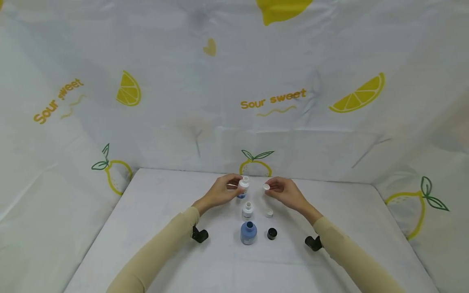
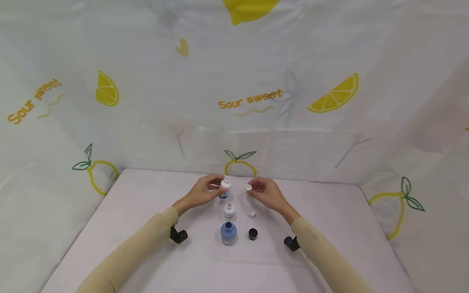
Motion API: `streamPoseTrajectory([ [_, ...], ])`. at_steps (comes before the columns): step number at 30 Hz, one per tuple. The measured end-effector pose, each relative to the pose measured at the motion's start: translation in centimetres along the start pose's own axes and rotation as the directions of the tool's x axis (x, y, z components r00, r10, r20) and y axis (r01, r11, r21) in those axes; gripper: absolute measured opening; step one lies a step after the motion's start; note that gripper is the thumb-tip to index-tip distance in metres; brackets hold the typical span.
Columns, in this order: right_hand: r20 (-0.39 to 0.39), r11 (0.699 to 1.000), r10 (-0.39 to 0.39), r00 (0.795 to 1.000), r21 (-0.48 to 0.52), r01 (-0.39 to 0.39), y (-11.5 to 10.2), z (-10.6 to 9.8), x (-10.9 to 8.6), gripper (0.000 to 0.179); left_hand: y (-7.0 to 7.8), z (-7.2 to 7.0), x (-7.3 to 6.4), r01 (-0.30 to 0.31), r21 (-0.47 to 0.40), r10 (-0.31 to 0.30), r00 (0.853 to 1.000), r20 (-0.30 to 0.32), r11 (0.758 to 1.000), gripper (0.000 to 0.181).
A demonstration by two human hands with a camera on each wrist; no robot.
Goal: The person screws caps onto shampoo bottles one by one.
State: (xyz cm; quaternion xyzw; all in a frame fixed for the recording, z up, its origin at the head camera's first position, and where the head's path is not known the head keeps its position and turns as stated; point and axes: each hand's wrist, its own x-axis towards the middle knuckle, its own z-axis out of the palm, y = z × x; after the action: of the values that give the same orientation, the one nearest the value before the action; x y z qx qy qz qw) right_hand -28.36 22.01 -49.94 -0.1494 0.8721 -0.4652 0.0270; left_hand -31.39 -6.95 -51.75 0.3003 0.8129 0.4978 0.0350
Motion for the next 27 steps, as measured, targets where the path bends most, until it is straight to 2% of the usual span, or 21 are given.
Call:
streamPoseTrajectory([
  [9,0.008,0.998,-0.070,0.998,0.006,0.070,-1.6,-0.3,0.2,0.029,0.6,0.6,0.3,-0.003,-0.001,0.003,1.000,0.030,1.000,0.043],
  [16,0.048,0.993,-0.121,0.992,0.016,0.120,-2.4,-0.6,0.5,0.032,1.0,0.7,0.6,-0.029,0.023,0.027,0.998,0.054,0.999,0.040],
  [27,0.050,0.987,-0.159,0.986,0.025,0.158,-2.5,-0.5,0.5,0.032,1.5,0.9,0.9,-0.058,0.047,0.054,0.995,0.086,0.997,0.039],
])
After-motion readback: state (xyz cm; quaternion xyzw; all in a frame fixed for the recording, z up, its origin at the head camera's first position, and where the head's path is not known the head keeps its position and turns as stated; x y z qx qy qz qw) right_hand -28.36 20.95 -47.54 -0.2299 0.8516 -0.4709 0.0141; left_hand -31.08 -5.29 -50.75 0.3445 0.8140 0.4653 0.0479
